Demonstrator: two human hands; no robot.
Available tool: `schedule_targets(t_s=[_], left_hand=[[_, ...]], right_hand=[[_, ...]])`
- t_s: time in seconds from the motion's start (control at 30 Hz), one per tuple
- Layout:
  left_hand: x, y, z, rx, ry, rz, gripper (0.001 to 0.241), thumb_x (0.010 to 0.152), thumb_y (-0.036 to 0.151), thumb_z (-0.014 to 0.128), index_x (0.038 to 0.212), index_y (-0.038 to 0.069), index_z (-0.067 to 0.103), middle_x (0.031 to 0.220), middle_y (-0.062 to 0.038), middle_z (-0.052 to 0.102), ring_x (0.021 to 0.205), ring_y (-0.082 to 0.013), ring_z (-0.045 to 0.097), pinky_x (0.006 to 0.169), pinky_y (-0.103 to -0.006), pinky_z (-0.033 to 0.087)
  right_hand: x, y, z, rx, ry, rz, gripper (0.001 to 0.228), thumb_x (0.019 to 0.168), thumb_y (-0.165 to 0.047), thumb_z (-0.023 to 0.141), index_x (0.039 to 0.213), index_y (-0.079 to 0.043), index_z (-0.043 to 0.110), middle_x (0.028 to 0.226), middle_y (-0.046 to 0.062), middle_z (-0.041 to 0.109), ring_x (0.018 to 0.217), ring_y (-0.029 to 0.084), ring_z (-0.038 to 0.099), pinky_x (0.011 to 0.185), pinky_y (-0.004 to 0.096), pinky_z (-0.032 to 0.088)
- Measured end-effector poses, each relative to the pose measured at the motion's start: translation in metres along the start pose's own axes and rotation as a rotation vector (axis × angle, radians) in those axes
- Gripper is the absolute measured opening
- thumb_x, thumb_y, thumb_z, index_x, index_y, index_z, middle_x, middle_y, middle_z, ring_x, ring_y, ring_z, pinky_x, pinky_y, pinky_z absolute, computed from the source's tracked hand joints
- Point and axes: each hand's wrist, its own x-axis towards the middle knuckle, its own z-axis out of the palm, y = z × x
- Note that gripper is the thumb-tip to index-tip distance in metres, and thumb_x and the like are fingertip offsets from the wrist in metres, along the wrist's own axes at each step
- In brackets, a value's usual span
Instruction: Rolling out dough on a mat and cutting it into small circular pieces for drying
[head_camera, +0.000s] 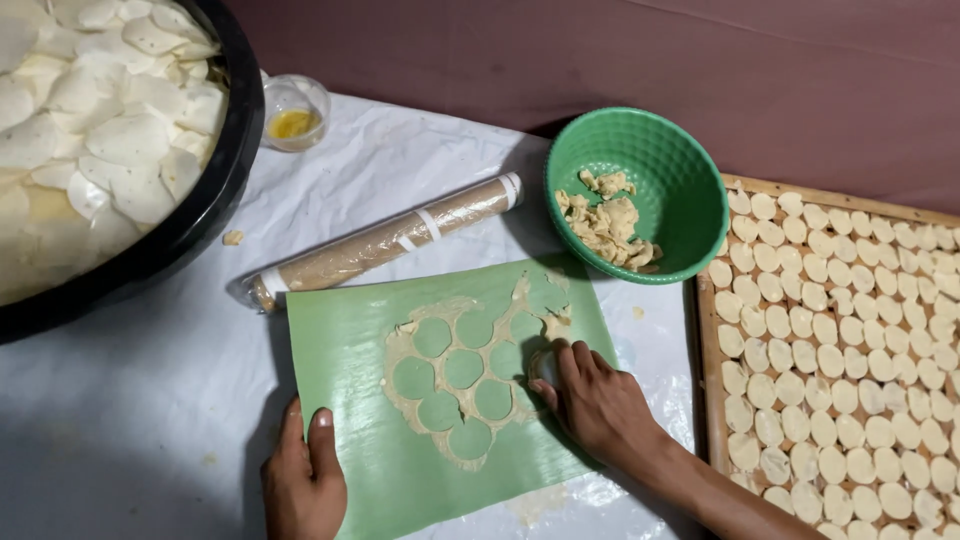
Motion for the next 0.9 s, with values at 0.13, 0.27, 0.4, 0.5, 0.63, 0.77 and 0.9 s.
schedule_targets(t_s=[0.13,0.27,0.4,0.5,0.63,0.77,0.9], left_hand=[[-0.002,-0.002,0.001,-0.051,0.041,0.096,0.042,0.103,0.025,0.047,0.141,0.009,0.055,0.086,-0.014,0.075,0.058,-0.0269,0.067,0.058,-0.0414,0.052],[-0.002,-0.005,0.002,-0.037,0.087,0.202,0.041,0.101,0.024,0.049,0.138,0.009,0.056,0.082,-0.015,0.076,0.055,-0.0321,0.067,0.056,-0.0458,0.05],[-0.007,0.001,-0.004,-0.062,0.066,0.267,0.038,0.103,0.026,0.044,0.132,0.005,0.057,0.081,-0.015,0.073,0.058,-0.0304,0.064,0.06,-0.0452,0.048],[-0.006,-0.003,0.001,-0.076,0.107,0.358,0.039,0.104,0.025,0.044,0.133,0.003,0.057,0.099,-0.016,0.076,0.074,-0.0317,0.071,0.069,-0.0424,0.053],[-0.006,-0.001,-0.002,-0.112,0.114,0.419,0.03,0.102,0.017,0.044,0.122,0.002,0.06,0.085,-0.015,0.073,0.065,-0.0305,0.065,0.065,-0.0429,0.05],[-0.004,-0.005,-0.002,-0.101,0.096,0.431,0.029,0.102,0.018,0.044,0.119,0.002,0.061,0.09,-0.017,0.075,0.073,-0.0364,0.068,0.071,-0.0462,0.051],[0.001,-0.005,-0.002,-0.095,0.095,0.489,0.032,0.102,0.016,0.045,0.127,0.002,0.06,0.096,-0.019,0.075,0.076,-0.0407,0.069,0.072,-0.0488,0.052]], right_hand=[[0.0,-0.001,0.01,-0.04,0.027,0.038,0.052,0.102,-0.049,0.048,0.118,0.0,0.05,0.087,0.013,0.06,0.058,0.03,0.065,0.042,0.039,0.054],[0.0,-0.009,0.013,-0.089,0.043,0.115,0.056,0.099,-0.054,0.049,0.12,-0.002,0.048,0.079,0.016,0.066,0.048,0.035,0.067,0.039,0.044,0.053],[0.012,-0.015,0.018,-0.085,0.067,0.068,0.058,0.101,-0.055,0.045,0.119,0.0,0.048,0.081,0.019,0.068,0.043,0.033,0.064,0.037,0.04,0.051],[0.018,-0.027,0.012,-0.069,0.168,-0.001,0.05,0.104,-0.048,0.047,0.113,0.001,0.049,0.069,0.017,0.063,0.036,0.028,0.053,0.033,0.039,0.045],[0.02,-0.039,0.012,-0.009,0.188,0.077,0.045,0.104,-0.047,0.048,0.111,-0.002,0.048,0.072,0.018,0.064,0.043,0.033,0.06,0.039,0.042,0.05],[0.016,-0.038,0.005,0.092,0.099,0.074,0.043,0.105,-0.046,0.044,0.115,-0.004,0.045,0.077,0.019,0.065,0.05,0.037,0.062,0.048,0.047,0.053],[-0.007,0.0,-0.028,0.228,-0.124,0.252,0.053,0.103,-0.051,0.037,0.133,-0.008,0.036,0.096,0.023,0.075,0.077,0.041,0.072,0.071,0.052,0.058]])
